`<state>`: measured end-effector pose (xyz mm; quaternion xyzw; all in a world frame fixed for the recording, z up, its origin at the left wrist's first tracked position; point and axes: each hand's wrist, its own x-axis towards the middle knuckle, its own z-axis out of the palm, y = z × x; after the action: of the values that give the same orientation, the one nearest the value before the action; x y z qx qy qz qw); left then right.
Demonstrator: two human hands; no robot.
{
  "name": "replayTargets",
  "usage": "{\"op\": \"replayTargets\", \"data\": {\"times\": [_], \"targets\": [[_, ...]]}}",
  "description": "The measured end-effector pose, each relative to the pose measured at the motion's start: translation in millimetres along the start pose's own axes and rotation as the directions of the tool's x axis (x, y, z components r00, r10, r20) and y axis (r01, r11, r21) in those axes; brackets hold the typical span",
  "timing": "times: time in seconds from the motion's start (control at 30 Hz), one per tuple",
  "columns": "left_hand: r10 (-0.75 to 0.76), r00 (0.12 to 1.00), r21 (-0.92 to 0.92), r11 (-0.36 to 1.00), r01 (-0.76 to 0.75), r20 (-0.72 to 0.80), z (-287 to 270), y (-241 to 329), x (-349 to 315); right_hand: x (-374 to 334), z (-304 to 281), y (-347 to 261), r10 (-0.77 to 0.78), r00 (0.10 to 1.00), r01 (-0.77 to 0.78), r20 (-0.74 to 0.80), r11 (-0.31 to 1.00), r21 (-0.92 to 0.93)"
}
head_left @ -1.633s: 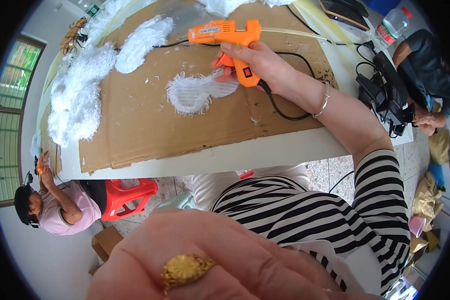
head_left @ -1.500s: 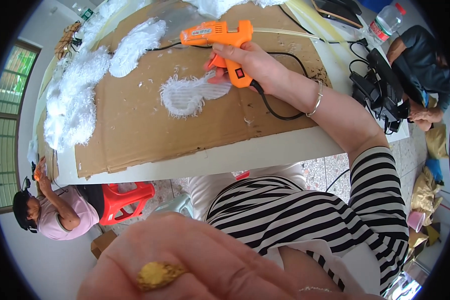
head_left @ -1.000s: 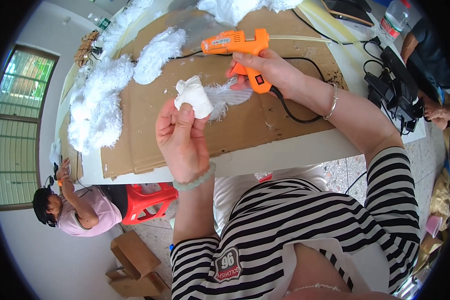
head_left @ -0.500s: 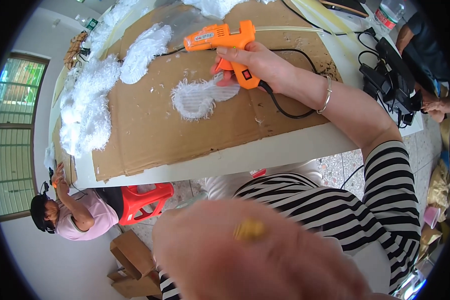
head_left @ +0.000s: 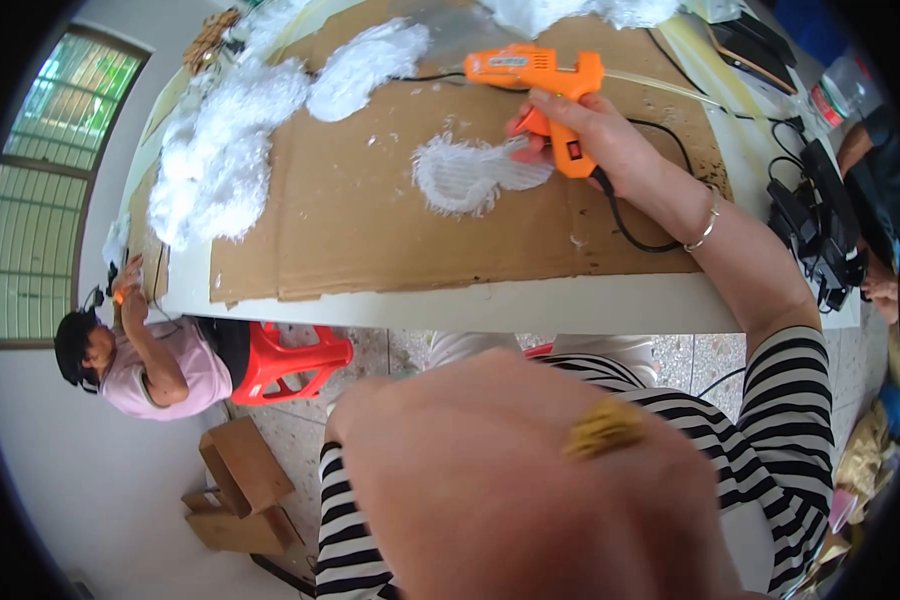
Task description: Using a hot glue gun to attach white fiber stuffing material to a cardboard base for toy assembly.
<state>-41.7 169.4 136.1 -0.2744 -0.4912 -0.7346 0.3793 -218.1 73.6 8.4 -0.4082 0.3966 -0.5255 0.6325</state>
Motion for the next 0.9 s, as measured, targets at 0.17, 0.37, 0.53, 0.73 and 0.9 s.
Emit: {"op": "replayTargets", "data": {"times": [0.17, 0.37, 0.53, 0.73, 0.9], "targets": [[0.026, 0.994, 0.059, 0.998, -0.02, -0.105, -10.7, -32.5, 9.1, -2.8, -4.5, -4.9, 0.003, 0.999, -0.004, -0.044, 1.0, -0.019], [0.037, 0.988, 0.037, 0.999, -0.031, -0.149, -7.2, -1.8, -19.1, 0.7, -11.0, 2.2, -0.024, 0.999, 0.025, 0.033, 1.0, -0.009], [0.042, 0.979, 0.065, 0.997, -0.03, -0.202, -4.1, -11.0, -23.2, -3.9, -10.2, 0.9, -0.009, 1.0, 0.009, 0.009, 1.0, 0.01], [0.065, 0.962, 0.144, 0.989, -0.027, -0.264, -34.6, -18.9, -10.7, -0.4, -14.3, 1.0, 0.006, 1.0, -0.006, -0.023, 1.0, -0.009], [0.106, 0.959, 0.276, 0.961, -0.031, -0.262, -14.2, -27.5, -17.4, -0.2, -8.9, -1.8, 0.002, 1.0, -0.002, -0.025, 1.0, -0.004]]}}
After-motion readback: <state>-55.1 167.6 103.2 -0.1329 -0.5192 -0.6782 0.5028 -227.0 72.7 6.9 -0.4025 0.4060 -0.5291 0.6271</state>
